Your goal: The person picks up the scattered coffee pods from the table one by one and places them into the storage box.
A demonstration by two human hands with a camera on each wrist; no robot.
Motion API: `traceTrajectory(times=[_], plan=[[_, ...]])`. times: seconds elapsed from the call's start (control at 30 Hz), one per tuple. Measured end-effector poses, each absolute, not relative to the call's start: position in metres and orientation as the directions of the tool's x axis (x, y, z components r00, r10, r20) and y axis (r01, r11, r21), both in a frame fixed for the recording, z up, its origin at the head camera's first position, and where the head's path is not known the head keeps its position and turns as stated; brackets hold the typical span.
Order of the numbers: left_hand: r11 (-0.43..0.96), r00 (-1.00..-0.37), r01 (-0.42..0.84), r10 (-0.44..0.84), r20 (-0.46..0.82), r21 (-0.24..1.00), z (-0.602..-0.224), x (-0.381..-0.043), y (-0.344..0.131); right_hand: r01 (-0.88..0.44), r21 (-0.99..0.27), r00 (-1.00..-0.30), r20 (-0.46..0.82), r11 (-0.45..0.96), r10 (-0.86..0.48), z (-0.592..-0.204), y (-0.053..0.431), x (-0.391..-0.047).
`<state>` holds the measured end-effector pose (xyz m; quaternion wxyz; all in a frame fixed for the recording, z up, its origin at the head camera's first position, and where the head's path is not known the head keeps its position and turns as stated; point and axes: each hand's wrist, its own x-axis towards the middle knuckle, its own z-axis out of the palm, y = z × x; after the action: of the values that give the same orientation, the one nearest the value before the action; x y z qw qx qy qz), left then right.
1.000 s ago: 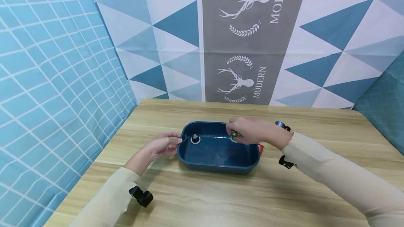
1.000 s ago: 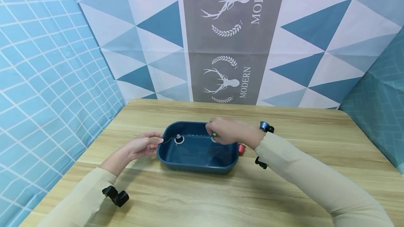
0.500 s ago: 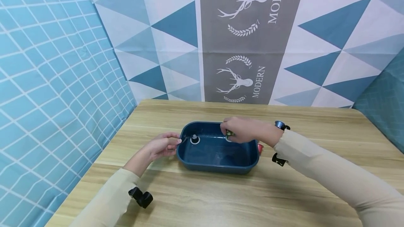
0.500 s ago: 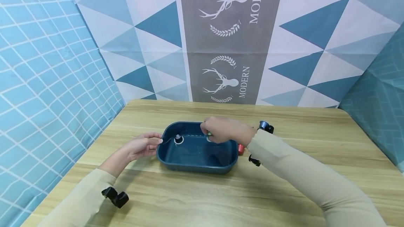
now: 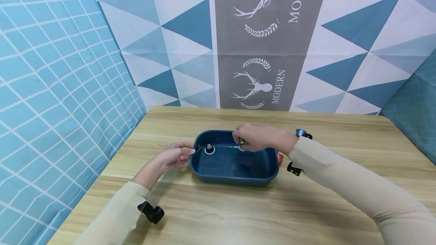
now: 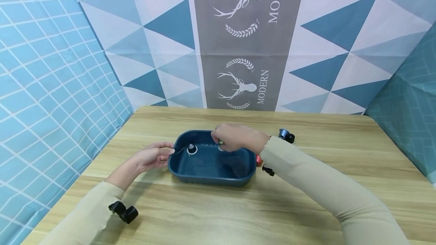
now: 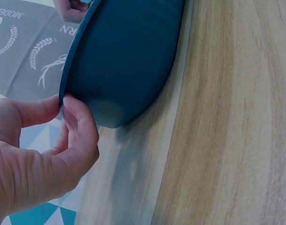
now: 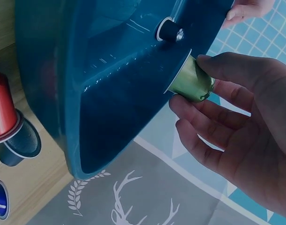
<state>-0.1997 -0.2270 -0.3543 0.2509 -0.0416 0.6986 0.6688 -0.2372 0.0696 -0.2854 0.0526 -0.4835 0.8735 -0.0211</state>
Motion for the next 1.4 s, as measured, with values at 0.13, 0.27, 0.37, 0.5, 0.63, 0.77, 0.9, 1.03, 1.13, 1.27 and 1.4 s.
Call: traceTrajectory(times=[0.13,0.27,0.37,0.5,0.63,0.77,0.9,1.03,1.13,1.27,1.4], plan=[[0.074,-0.87,-0.393,0.292,-0.397,0.916,-0.354,-0.199,-0.227,-0.862,-0.094,-0.496,-0.044,0.498,-0.867,-0.287,0.066,-0.241],[0.056,-0.867,-0.4,0.299,-0.398,0.915,-0.354,-0.199,-0.227,-0.872,-0.103,-0.479,-0.026,0.479,-0.877,-0.286,0.06,-0.244],[0.061,-0.865,-0.402,0.301,-0.401,0.914,-0.355,-0.199,-0.227,-0.864,-0.103,-0.491,-0.04,0.492,-0.87,-0.284,0.054,-0.243],[0.064,-0.868,-0.392,0.306,-0.392,0.918,-0.356,-0.198,-0.227,-0.857,-0.101,-0.501,-0.063,0.505,-0.863,-0.283,0.046,-0.243],[0.061,-0.871,-0.38,0.314,-0.379,0.923,-0.357,-0.197,-0.228,-0.866,-0.102,-0.486,-0.061,0.49,-0.872,-0.284,0.04,-0.244],[0.061,-0.871,-0.377,0.317,-0.376,0.924,-0.357,-0.197,-0.228,-0.874,-0.101,-0.471,-0.056,0.475,-0.88,-0.287,0.034,-0.246],[0.064,-0.873,-0.376,0.31,-0.377,0.924,-0.358,-0.198,-0.228,-0.87,-0.098,-0.478,-0.07,0.483,-0.875,-0.288,0.028,-0.249],[0.059,-0.872,-0.384,0.304,-0.383,0.922,-0.357,-0.199,-0.228,-0.864,-0.087,-0.489,-0.086,0.496,-0.868,-0.289,0.021,-0.249],[0.054,-0.871,-0.39,0.304,-0.387,0.919,-0.355,-0.198,-0.228,-0.862,-0.076,-0.493,-0.098,0.5,-0.865,-0.291,0.016,-0.25],[0.058,-0.869,-0.393,0.302,-0.392,0.918,-0.354,-0.199,-0.227,-0.863,-0.054,-0.495,-0.115,0.503,-0.861,-0.294,0.011,-0.253],[0.065,-0.867,-0.394,0.303,-0.395,0.917,-0.355,-0.199,-0.227,-0.863,-0.031,-0.496,-0.132,0.504,-0.858,-0.298,0.006,-0.257]])
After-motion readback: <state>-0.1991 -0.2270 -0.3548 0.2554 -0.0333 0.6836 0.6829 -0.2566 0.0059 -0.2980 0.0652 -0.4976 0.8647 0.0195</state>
